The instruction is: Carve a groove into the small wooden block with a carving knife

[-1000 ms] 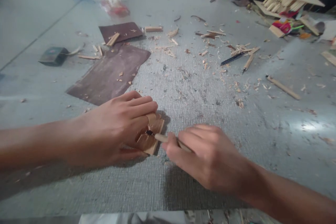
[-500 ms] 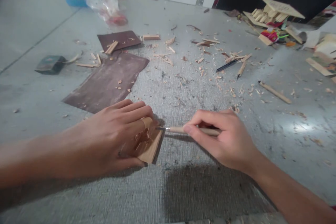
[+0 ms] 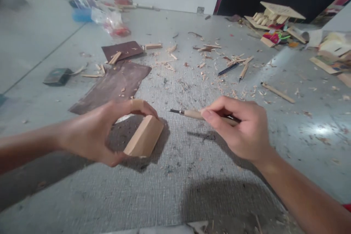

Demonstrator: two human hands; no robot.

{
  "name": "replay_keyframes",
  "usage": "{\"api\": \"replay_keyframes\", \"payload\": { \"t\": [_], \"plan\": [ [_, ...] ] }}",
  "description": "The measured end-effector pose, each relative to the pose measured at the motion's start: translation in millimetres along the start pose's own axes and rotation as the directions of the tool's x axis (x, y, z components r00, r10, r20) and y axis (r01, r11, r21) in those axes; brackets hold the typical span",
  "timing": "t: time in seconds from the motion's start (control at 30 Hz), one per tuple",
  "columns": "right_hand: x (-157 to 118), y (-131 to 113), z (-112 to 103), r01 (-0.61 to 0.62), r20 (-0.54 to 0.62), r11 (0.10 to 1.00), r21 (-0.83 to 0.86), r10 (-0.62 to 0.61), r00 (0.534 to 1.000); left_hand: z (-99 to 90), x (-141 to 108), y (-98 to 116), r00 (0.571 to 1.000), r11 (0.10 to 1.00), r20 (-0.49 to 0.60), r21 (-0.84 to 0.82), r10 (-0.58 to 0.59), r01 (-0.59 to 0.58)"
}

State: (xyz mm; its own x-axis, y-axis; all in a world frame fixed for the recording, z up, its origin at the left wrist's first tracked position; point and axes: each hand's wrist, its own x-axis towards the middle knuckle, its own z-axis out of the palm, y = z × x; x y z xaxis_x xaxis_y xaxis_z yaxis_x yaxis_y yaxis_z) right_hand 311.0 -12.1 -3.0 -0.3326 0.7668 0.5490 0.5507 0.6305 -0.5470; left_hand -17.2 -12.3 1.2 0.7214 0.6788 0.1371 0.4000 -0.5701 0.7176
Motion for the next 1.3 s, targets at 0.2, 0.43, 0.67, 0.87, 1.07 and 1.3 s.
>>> {"api": "replay_keyframes", "payload": {
  "t": [0.2,0.43,0.67,0.87,1.07,1.3],
  "plan": [
    [-1.7,-1.6,-1.7,0.021,-0.027,1.0,-0.018,-0.022,0.999,6.0,-4.0,1.4,0.991,1.0,-0.132,0.006,-0.002,0.003],
    [-4.0,-2.0,-4.1,0.033,-0.032,0.998,-0.049,-0.035,0.999,10.6,-11.6,8.8,0.974,0.998,-0.227,0.062,-0.01,0.025],
    [-6.7,-1.0,-6.8,0.023,-0.072,0.998,-0.064,-0.028,0.997,11.3,2.4,21.5,1.0,0.941,0.016,0.338,0.026,-0.03],
    [-2.3,-2.9,-10.4,0.089,0.151,0.996,0.013,-0.09,0.984,22.8,9.0,17.8,0.989,0.924,0.145,0.381,-0.024,-0.033],
    [-3.1,-9.8,-4.3,0.195,0.372,0.979,0.057,-0.202,0.906,24.9,8.3,11.0,0.988,0.96,0.146,0.28,-0.054,0.012],
    [-4.3,-12.8,3.9,0.245,0.418,0.963,0.114,-0.27,0.867,26.5,5.8,10.6,0.991,0.969,0.134,0.245,-0.032,-0.002]
  ]
}}
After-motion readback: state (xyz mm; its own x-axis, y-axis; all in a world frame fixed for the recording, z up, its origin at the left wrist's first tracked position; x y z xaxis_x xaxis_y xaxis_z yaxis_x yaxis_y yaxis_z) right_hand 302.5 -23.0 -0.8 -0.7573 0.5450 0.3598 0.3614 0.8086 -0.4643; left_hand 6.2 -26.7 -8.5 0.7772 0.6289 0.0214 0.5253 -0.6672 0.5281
